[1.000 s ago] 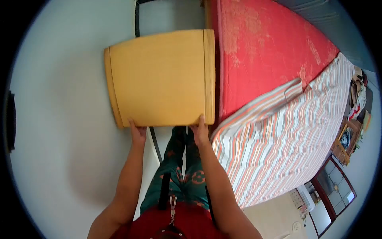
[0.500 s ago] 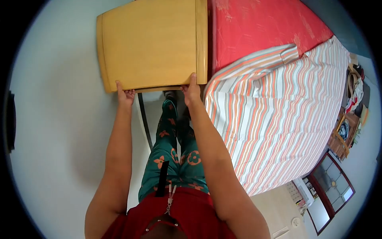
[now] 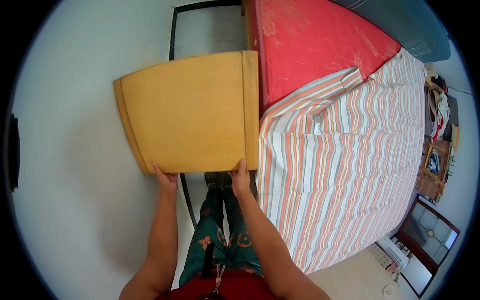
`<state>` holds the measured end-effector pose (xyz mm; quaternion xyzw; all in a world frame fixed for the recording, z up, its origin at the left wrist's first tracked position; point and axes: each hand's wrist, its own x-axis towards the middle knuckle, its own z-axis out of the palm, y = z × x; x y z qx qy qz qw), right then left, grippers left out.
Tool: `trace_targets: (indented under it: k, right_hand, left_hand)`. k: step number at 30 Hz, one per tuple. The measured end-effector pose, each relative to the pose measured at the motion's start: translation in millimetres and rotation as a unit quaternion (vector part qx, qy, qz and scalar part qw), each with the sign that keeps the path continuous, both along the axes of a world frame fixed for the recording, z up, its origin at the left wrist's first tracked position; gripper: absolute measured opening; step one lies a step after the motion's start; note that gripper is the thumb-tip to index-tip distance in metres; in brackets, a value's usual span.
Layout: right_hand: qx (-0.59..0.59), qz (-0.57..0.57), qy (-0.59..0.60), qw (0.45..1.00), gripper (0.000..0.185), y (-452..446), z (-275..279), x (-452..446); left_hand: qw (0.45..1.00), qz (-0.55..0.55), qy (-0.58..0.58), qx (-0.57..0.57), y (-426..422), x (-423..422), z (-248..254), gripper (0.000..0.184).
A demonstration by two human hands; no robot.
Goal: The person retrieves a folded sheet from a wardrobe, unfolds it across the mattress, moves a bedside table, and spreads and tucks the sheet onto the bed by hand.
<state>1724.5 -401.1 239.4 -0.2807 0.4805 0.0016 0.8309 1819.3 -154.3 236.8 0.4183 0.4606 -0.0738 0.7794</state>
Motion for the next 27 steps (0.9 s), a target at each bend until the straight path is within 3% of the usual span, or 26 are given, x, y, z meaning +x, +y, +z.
trace_targets:
  k: [3,6,8,10,12,14,19,23,27]
  right_hand:
    - [-0.038,-0.045,0.007,0.998,0.053,10.2,4.0,1.4]
    - [-0.071,-0.053,0.010,0.996,0.058,8.6,2.3,16.7]
    - [-0.076,-0.037,0.061,0.995,0.054,0.9,-6.0,38.5]
    - [-0.071,0.019,0.031,0.997,0.049,-13.1,-16.0,62.0]
    - [-0.072,0.007,0.024,0.997,0.047,-22.3,-17.7,95.2]
    - [-0.075,-0.010,0.076,0.994,0.052,-22.9,-15.2,108.6]
    - [-0.091,-0.003,0.086,0.992,0.053,-15.2,-11.6,94.0]
    - [-0.113,0.010,0.103,0.988,0.047,-9.4,-25.5,67.9]
    - [-0.120,0.010,0.093,0.988,0.052,12.9,-1.8,18.8]
  left_hand:
    - [0.999,-0.036,0.001,-0.032,27.7,-15.6,-30.7,0.055]
    - [0.999,-0.022,0.010,-0.032,26.8,-1.4,-37.4,0.058]
    - [0.997,0.032,0.071,0.007,12.5,30.3,-24.7,0.049]
    - [0.996,0.005,0.091,0.000,8.6,61.2,-22.3,0.050]
    - [0.997,-0.076,0.033,-0.002,9.7,85.5,-30.7,0.064]
    - [0.996,-0.070,0.047,-0.007,6.3,94.7,-27.7,0.062]
    - [0.995,-0.070,0.076,-0.008,12.0,86.4,-31.7,0.059]
    - [0.999,-0.027,0.032,-0.016,5.1,61.5,-19.3,0.057]
    - [0.999,-0.026,0.025,-0.029,18.6,3.8,-9.4,0.050]
